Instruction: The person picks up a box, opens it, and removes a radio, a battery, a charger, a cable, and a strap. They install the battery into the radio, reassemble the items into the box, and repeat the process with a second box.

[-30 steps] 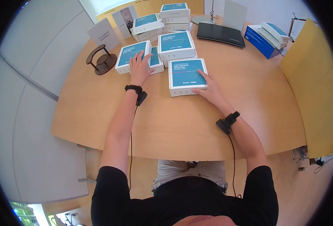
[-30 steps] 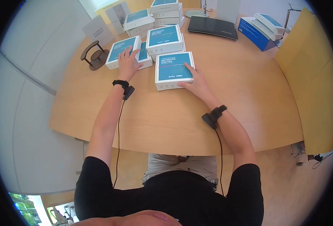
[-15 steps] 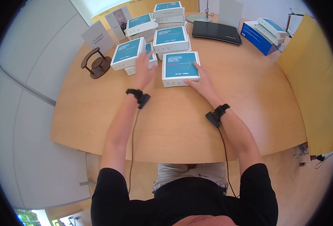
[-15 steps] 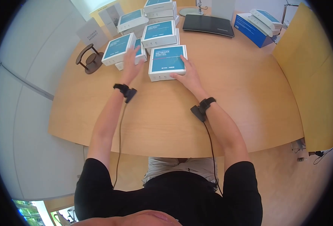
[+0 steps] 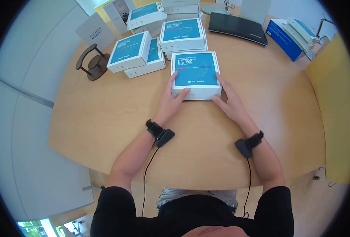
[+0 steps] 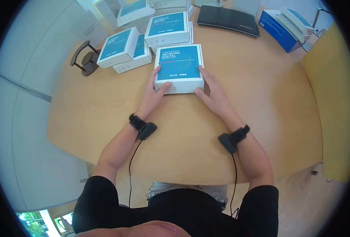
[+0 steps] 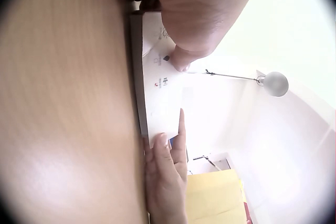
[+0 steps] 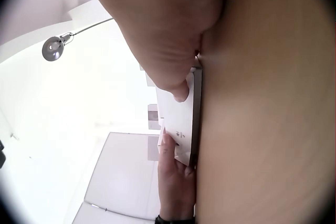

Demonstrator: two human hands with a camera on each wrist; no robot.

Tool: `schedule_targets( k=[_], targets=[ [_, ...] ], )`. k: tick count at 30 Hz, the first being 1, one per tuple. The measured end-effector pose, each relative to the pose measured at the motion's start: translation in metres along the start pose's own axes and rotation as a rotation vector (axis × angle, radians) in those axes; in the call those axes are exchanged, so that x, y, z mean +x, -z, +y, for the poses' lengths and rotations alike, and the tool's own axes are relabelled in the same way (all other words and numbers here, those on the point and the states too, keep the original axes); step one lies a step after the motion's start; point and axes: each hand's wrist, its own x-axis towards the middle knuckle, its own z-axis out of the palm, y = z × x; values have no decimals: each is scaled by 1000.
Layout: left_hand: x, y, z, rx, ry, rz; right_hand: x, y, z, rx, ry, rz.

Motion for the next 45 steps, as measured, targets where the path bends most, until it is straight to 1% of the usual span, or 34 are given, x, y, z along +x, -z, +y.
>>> schedule_targets(
  k=[1,4,8,11,15,17,19,21,23,26,28,34,38,39,41,44,45],
  targets=[
    [-1,1,3,-35,21,-6,0,-1,0,-8,4,6],
    [-8,-1,5,-93,83,-22,-2,-2,-5,46,-72,-2],
    [-6,0,11,-135,144,-41,2,-3,-5,16,-130,-7],
    [-6,2,9,-73,149,-52,3,0,-7,12,-151,-9],
    [-9,1,9,-85,143,-40,-1,-3,-7,31,-141,-2],
    [-8,2,7,-108,120,-45,0,-3,-4,33,-105,15],
    [-8,1,4,-30,61,-45,-3,-4,-2,16,-73,27],
    [-8,3,3,71,-10,-54,-2,-5,4,57,-43,44],
    [-12,4,4,179,-71,-81,-10,-9,6,96,-58,61],
    [-9,3,-6,138,-132,-82,-7,-12,14,133,-42,85],
    [-3,2,-15,37,-140,-76,-8,-15,22,181,-26,97],
    [-13,6,-13,-136,-85,-156,-6,-16,34,379,-106,80],
    [-15,8,-17,-203,-96,-188,-5,-13,29,349,-97,99],
    [-21,7,-18,-105,-124,-156,-7,-13,27,345,-104,95],
    [-28,14,1,94,-182,-82,-5,-11,24,319,-95,90],
    [-34,20,13,158,-148,-94,-4,-9,22,219,-68,91],
    [-35,20,15,127,-165,-78,-4,-8,23,161,-64,86]
  ],
)
